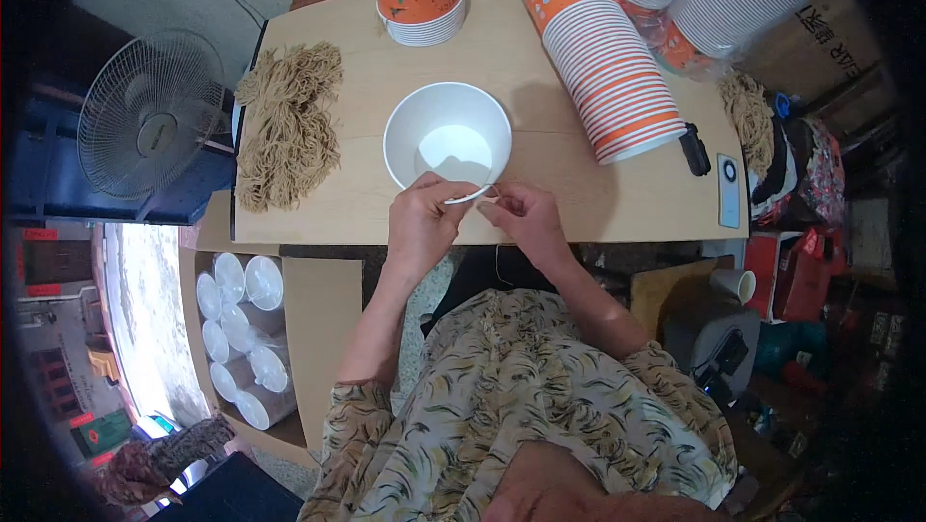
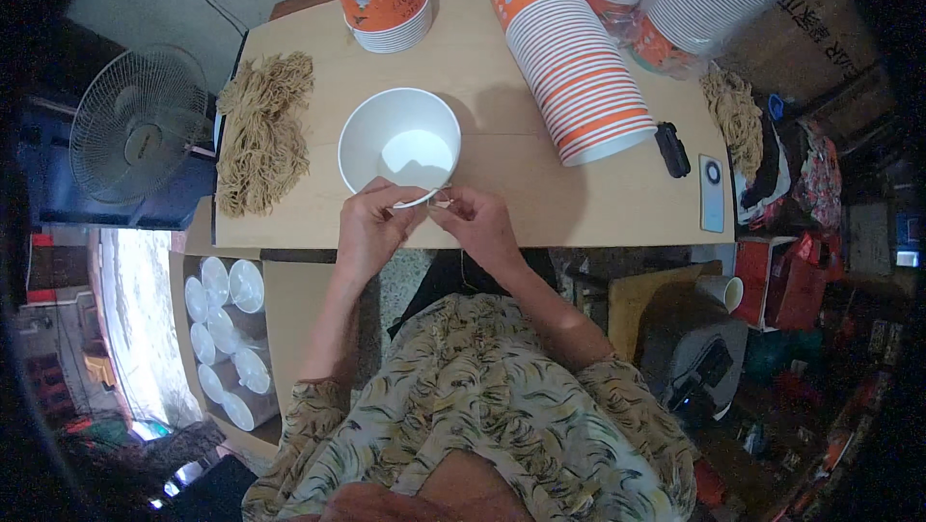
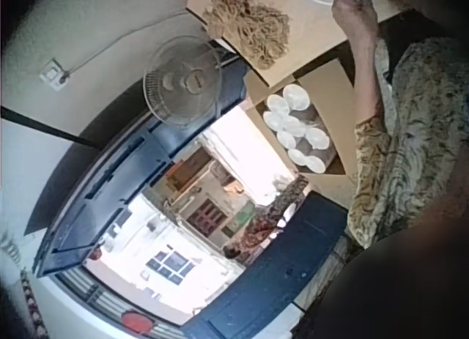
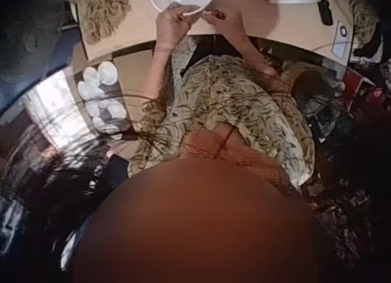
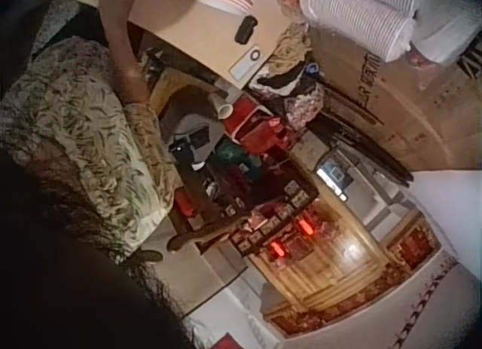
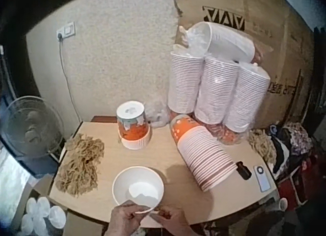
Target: Attaching strings to paper bowls in a workshop environment.
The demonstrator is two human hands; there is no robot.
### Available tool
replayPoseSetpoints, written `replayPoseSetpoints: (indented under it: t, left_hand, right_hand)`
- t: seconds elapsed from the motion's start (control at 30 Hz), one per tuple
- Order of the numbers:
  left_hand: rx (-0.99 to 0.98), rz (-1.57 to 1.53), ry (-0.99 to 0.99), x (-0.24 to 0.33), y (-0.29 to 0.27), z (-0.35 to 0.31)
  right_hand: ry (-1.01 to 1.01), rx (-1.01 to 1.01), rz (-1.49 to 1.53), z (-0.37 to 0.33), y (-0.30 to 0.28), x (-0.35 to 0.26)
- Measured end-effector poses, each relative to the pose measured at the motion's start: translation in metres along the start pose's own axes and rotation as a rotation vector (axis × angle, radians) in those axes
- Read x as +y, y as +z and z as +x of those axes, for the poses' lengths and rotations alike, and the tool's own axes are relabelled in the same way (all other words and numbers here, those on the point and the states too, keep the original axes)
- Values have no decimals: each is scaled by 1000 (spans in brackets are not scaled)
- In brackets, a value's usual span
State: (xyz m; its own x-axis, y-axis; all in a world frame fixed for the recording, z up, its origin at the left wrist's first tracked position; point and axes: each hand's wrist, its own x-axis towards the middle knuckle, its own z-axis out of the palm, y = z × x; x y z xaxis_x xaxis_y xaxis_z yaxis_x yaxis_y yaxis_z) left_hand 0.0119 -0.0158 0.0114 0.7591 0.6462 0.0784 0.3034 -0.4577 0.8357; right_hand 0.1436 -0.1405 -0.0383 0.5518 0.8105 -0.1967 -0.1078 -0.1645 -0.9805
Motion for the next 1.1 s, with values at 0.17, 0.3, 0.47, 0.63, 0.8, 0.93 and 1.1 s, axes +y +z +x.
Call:
replayPoseSetpoints:
  t: [0.17,0.3,0.47,0.63,0.8,0.93,1.1]
  left_hand:
    - [2,-70,-115,3,5,-1]
    - [9,-70,-78,-4,8,-2]
    - [53,-95,-98,1,7,-1]
    - [117,-9,-50,-8,2,2]
    - [96,30,-37,-11,-4,1]
    - [135,92,-19,-12,-8,4]
    - [101,82,18,-26,-10,7]
  right_hand:
    - [57,22,238,3,11,11]
    - [171,-5,404,4,10,13]
    - [36,-67,154,0,-3,21]
    - [22,-197,-2,-10,-30,-4]
    - [70,-300,-56,-5,-50,-26]
    - [69,-386,-25,3,-54,-40]
    - [11,-350,-78,19,-43,-22]
